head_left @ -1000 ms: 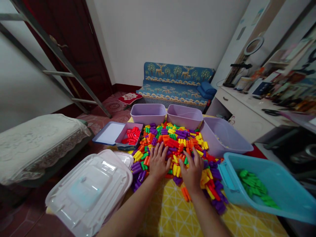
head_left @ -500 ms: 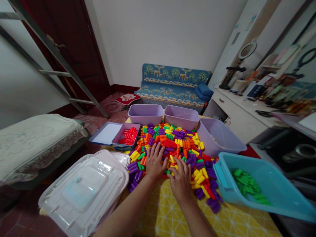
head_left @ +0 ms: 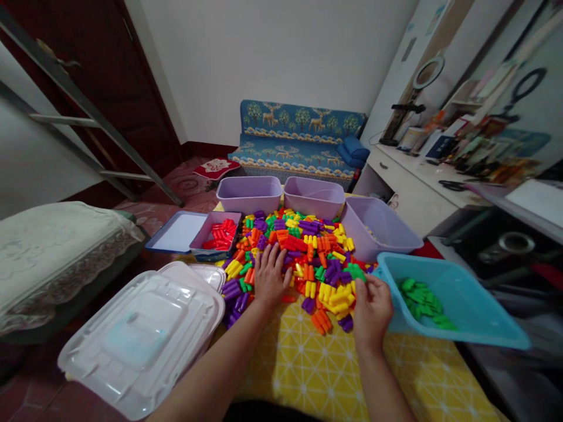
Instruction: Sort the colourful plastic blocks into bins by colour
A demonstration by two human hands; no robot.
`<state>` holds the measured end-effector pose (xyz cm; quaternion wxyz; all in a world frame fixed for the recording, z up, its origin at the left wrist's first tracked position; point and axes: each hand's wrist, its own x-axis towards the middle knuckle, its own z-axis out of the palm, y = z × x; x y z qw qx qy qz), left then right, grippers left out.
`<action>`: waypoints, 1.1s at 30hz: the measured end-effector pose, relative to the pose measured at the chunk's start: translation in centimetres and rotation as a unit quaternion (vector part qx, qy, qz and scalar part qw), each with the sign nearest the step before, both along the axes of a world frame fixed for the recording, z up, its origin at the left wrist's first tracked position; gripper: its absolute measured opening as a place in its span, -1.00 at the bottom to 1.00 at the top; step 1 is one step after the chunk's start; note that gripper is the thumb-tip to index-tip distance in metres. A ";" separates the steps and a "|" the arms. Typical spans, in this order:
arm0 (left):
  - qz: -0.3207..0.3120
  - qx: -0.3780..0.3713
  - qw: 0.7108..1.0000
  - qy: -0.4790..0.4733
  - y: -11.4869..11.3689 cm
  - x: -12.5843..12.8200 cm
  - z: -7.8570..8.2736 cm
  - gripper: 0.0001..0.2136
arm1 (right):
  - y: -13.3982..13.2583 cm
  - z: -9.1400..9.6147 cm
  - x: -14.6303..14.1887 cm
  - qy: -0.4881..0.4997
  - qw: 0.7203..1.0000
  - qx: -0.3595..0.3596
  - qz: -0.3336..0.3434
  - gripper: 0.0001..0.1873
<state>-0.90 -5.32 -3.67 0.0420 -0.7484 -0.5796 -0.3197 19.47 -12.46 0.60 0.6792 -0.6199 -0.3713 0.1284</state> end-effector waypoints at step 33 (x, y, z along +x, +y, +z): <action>-0.005 0.005 1.000 -0.019 -0.1 0.0 -0.1 -0.53 | 1.4 -6.0 -6.5 -0.410 0.903 -0.038 0.120 -0.51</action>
